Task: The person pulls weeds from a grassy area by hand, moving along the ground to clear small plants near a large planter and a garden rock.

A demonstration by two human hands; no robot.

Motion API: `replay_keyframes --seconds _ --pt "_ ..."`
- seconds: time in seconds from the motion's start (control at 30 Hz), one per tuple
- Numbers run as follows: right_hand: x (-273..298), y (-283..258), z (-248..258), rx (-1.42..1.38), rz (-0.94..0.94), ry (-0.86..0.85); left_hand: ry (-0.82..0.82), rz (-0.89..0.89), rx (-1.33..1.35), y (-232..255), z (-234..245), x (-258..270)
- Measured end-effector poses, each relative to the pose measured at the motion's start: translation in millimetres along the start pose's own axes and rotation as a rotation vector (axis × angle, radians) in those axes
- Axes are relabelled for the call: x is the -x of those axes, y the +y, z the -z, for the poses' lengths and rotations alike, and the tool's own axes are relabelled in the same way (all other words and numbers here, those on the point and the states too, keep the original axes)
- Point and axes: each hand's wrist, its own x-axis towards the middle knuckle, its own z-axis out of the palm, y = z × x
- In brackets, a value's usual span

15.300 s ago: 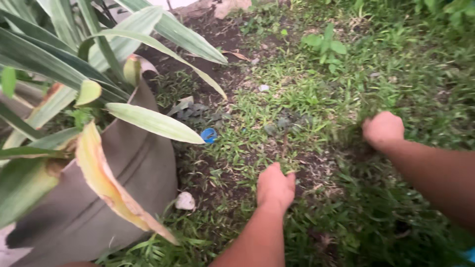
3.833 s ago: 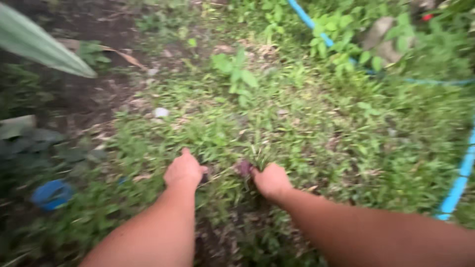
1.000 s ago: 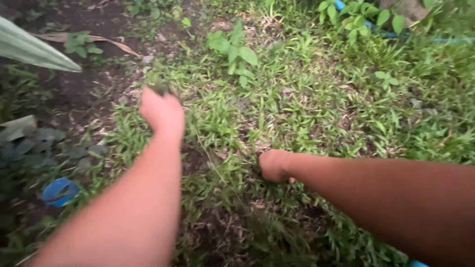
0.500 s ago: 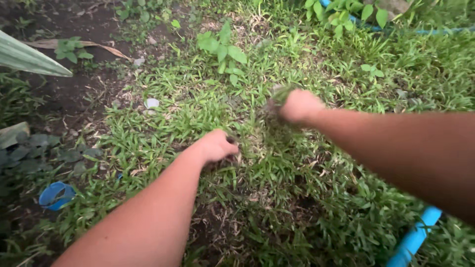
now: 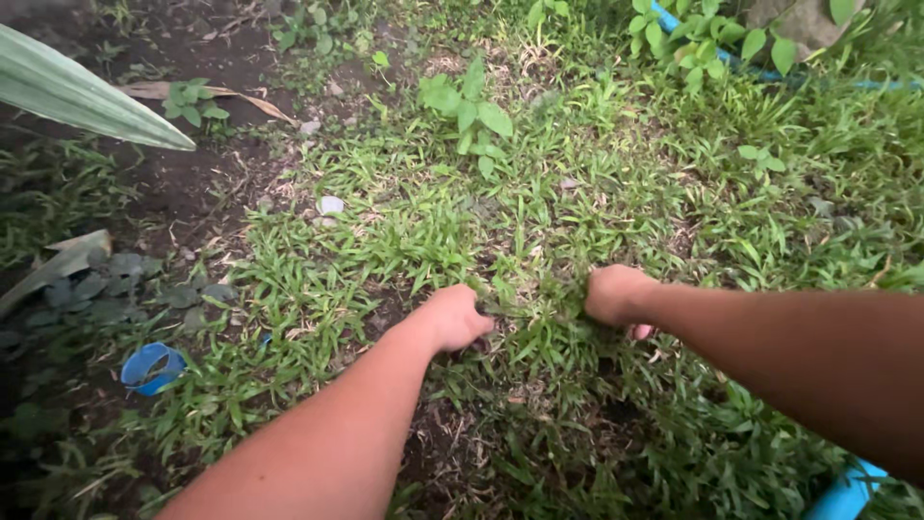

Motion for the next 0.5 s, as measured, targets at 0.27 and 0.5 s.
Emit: replay_keyframes --seconds 0.27,0.5 --pt "71.8 -71.1 -55.8 0.065 0.367 -0.414 0.044 0.057 0.066 -23.1 3.1 -2.9" --pt "34.6 -24.4 61.3 -0.139 0.254 0.032 0.265 0.135 0.027 -15.2 16.3 4.5"
